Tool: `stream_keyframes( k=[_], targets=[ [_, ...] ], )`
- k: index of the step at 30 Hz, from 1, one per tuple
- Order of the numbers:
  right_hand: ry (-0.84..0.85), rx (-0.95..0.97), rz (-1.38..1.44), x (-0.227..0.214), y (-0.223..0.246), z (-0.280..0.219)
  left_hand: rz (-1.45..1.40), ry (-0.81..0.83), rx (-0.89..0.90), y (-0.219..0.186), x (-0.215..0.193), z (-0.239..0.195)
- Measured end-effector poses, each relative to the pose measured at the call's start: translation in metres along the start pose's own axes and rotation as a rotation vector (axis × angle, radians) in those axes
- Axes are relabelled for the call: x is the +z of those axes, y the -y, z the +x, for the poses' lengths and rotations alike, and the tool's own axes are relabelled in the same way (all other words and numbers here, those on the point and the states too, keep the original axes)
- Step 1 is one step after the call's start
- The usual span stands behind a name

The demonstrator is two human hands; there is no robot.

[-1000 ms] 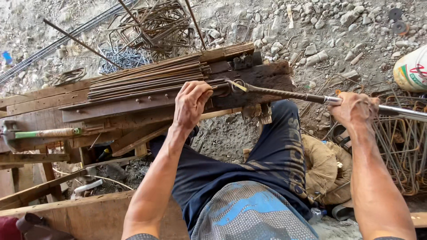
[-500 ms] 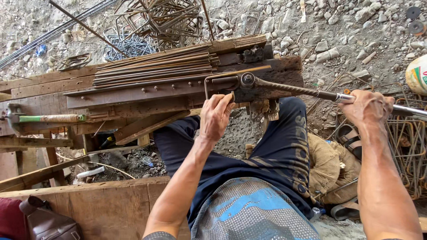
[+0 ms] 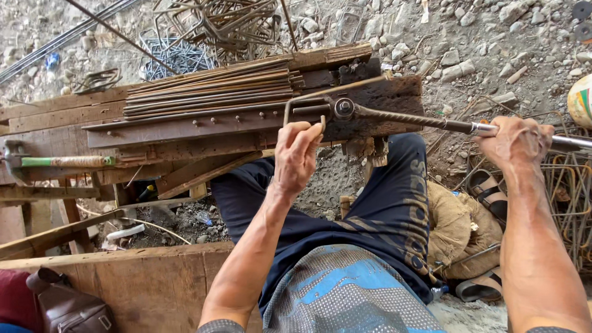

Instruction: The person sits on the ground and uses a manual crank machine to bend thin metal rods into U-shapes. They insert each rod into the bending mechanism, turn the crank to form the shape, and then remove the finished piece.

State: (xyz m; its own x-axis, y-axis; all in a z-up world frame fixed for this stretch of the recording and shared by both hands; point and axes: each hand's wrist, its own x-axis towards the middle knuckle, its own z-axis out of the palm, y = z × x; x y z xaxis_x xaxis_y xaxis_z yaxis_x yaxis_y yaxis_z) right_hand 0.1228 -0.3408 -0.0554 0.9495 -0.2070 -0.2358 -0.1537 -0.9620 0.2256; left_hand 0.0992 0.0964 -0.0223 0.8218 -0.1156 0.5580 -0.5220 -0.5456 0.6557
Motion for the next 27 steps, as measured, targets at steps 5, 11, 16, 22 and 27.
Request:
stream_keyframes(
  k=[5,11,16,22,27],
  targets=[
    [-0.038,0.003,0.002,0.000,-0.001,0.005,0.041,0.142,0.051,0.008,0.011,-0.018],
    [0.013,-0.042,-0.045,0.013,-0.009,0.027,0.033,0.205,0.024,0.016,0.018,-0.024],
    [0.065,-0.043,0.012,0.015,-0.010,0.076,0.070,0.224,0.073,0.018,0.017,-0.023],
    [0.092,-0.200,-0.037,0.008,-0.003,0.162,0.086,0.297,0.074,0.013,0.008,-0.017],
    [0.215,-0.234,-0.259,-0.019,0.038,0.229,0.147,0.372,0.050,0.006,0.004,-0.009]
  ],
)
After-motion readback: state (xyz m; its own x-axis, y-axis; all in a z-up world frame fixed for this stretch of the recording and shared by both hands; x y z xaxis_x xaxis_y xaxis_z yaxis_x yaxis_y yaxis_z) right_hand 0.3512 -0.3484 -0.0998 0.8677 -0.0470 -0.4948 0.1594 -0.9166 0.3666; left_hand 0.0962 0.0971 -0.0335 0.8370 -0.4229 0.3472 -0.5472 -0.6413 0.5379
